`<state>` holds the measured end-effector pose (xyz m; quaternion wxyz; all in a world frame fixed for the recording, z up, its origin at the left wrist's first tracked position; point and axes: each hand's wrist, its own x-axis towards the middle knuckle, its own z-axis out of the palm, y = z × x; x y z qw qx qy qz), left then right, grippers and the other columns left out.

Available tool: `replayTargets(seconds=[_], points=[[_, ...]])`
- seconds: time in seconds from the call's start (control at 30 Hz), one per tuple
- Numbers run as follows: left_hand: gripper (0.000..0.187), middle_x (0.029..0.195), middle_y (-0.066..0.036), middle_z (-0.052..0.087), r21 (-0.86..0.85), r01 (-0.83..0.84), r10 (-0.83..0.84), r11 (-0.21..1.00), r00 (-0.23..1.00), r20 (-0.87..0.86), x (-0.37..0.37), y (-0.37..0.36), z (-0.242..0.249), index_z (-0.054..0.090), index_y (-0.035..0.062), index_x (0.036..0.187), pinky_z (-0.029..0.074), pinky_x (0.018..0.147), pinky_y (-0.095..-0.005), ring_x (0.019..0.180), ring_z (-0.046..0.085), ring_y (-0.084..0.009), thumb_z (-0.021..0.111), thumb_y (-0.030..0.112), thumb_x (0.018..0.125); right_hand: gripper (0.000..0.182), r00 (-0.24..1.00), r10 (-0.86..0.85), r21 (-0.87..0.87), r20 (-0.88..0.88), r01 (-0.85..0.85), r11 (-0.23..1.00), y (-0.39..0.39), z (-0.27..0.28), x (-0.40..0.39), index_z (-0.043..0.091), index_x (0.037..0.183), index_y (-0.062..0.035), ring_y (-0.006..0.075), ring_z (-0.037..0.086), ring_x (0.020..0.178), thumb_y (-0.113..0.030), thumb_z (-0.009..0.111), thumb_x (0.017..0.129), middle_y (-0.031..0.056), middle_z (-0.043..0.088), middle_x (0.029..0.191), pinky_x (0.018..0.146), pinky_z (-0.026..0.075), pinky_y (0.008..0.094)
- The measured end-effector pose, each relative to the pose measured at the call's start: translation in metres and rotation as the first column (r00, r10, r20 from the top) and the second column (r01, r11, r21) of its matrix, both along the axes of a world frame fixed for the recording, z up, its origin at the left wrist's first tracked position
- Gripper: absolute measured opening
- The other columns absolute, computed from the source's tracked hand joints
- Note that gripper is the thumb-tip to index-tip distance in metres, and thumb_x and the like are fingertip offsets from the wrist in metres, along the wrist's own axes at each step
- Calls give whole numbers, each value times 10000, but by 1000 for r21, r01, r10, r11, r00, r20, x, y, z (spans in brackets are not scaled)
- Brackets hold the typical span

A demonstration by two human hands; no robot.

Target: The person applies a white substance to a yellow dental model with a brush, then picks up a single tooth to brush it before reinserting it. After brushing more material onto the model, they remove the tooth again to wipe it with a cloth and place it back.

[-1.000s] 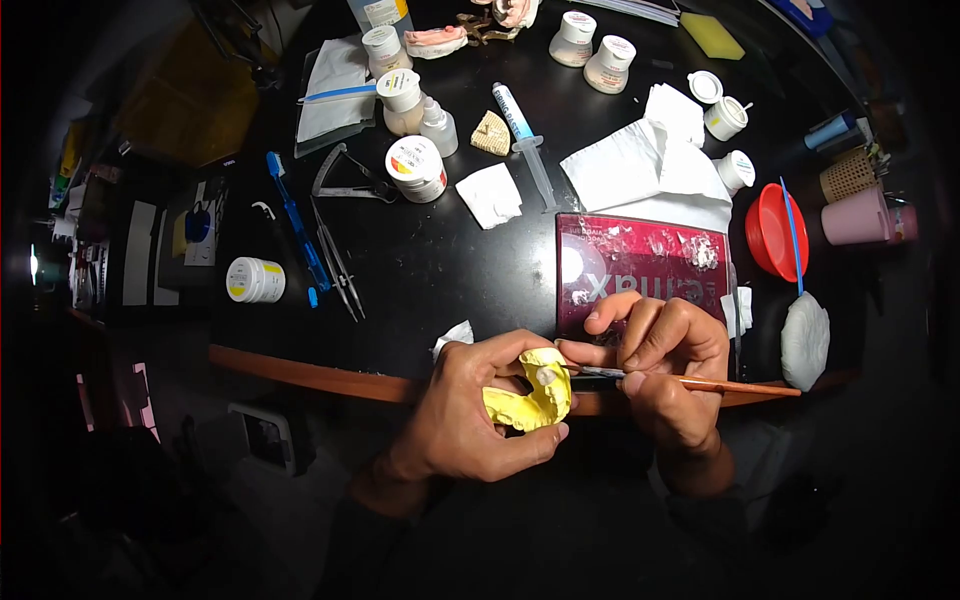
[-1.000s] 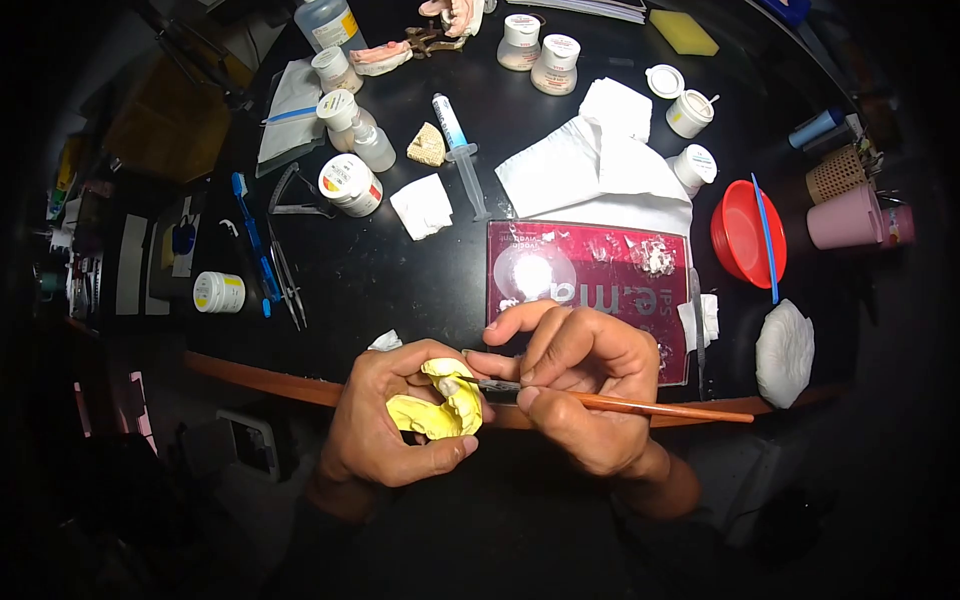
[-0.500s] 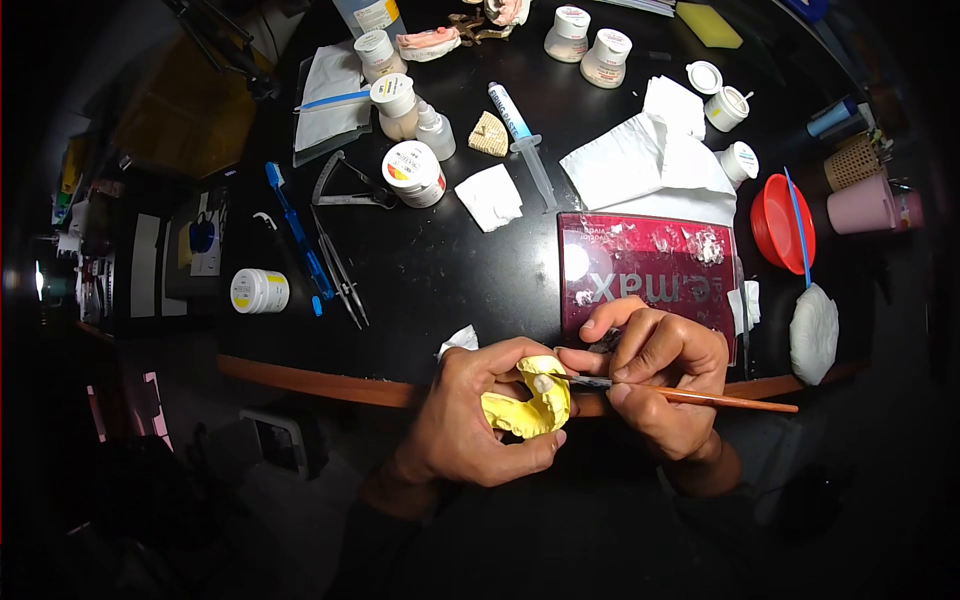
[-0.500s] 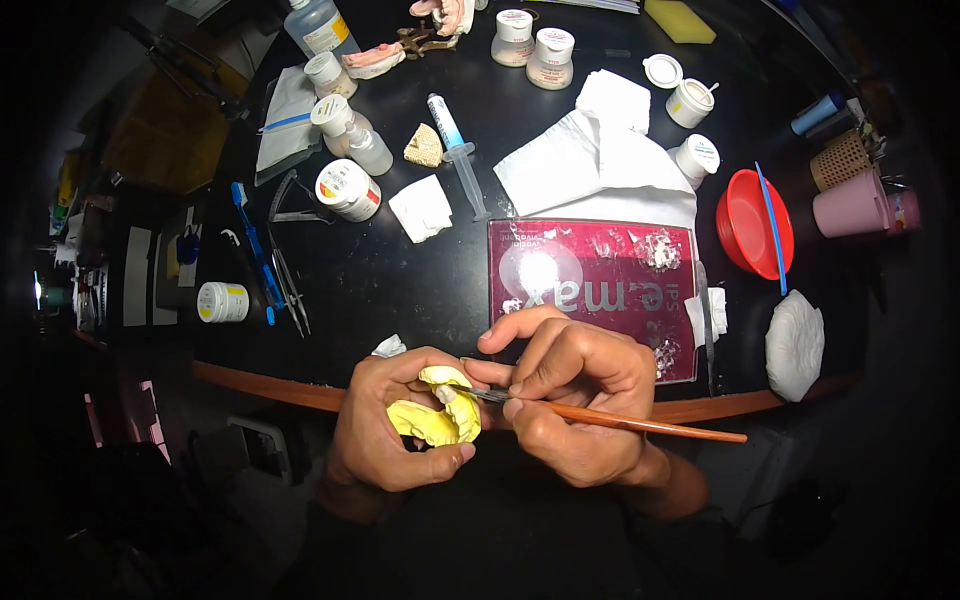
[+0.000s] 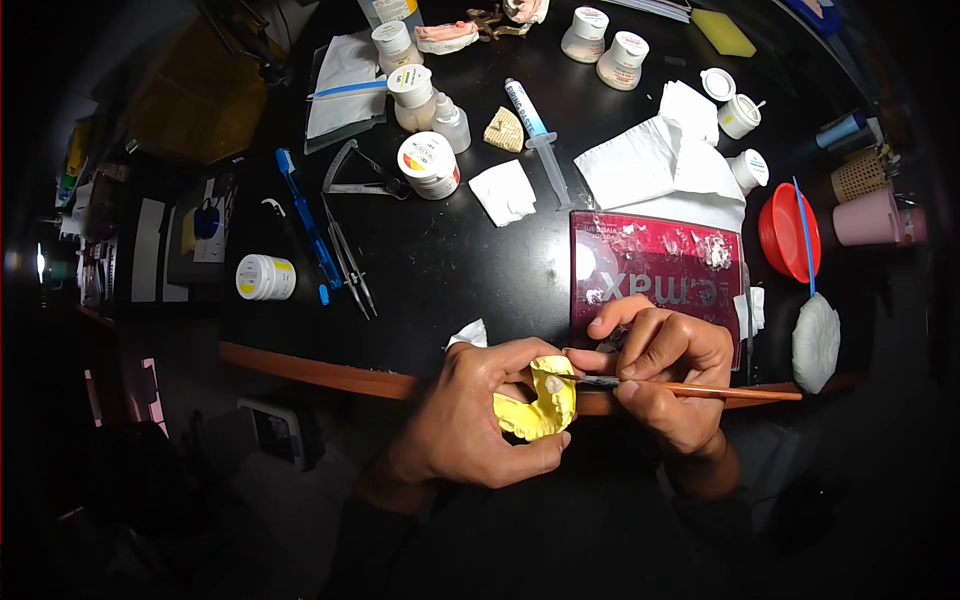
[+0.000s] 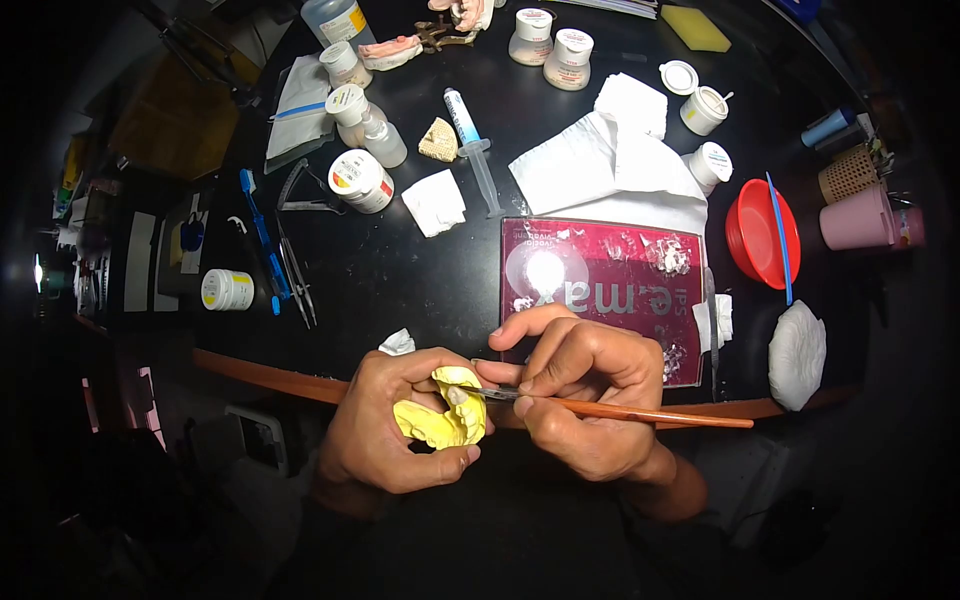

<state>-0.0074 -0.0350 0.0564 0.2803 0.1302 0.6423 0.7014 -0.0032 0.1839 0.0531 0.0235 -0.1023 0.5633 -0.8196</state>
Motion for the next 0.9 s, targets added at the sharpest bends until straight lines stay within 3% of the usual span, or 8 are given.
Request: replayTargets(seconds=[0.17,0.27,0.37,0.63,0.77,0.9], points=[[375,836,-86,744,-15,2,-2,1000,1000,-26,0,0,-1,672,-63,1075,563,681,-252,757,716,-96,816,44,745,144,998,40,40,-50,-38,998,4,-4,-1,614,764,34,314,668,1081,176,630,779,126,656,756,939,662,433],[375,833,-88,743,-16,3,-4,1000,999,-48,0,0,-3,672,-60,1075,566,682,-259,754,721,-103,816,51,746,146,1000,3,1,10,-3,1000,0,1,-1,620,763,30,310,675,1063,175,637,777,120,653,739,934,659,427],[374,829,-90,742,-32,8,-10,999,998,-64,0,-1,-3,672,-59,1072,569,684,-265,754,725,-108,816,54,747,85,997,52,44,-62,-49,998,4,-6,-1,612,816,32,323,613,1102,74,682,841,137,618,773,916,675,502],[378,832,-105,748,-63,29,-36,998,993,-112,-2,-2,-2,675,-58,1079,575,689,-272,758,743,-135,810,58,744,76,992,87,86,-89,-80,993,8,-7,-4,624,810,30,321,625,1096,90,669,824,135,620,760,907,676,506],[382,827,-124,756,-72,38,-44,997,995,-94,-3,-2,2,678,-46,1071,586,683,-295,750,769,-181,811,81,737,129,998,59,25,6,-59,998,5,-1,-3,619,748,39,317,675,1085,165,623,776,129,652,740,931,663,435],[377,807,-136,756,-150,65,-86,987,986,-141,-5,-6,8,682,-38,1047,594,677,-321,741,787,-237,811,108,724,102,997,76,15,8,-76,997,5,0,-3,623,771,41,319,655,1101,141,634,786,134,638,745,925,667,474]])
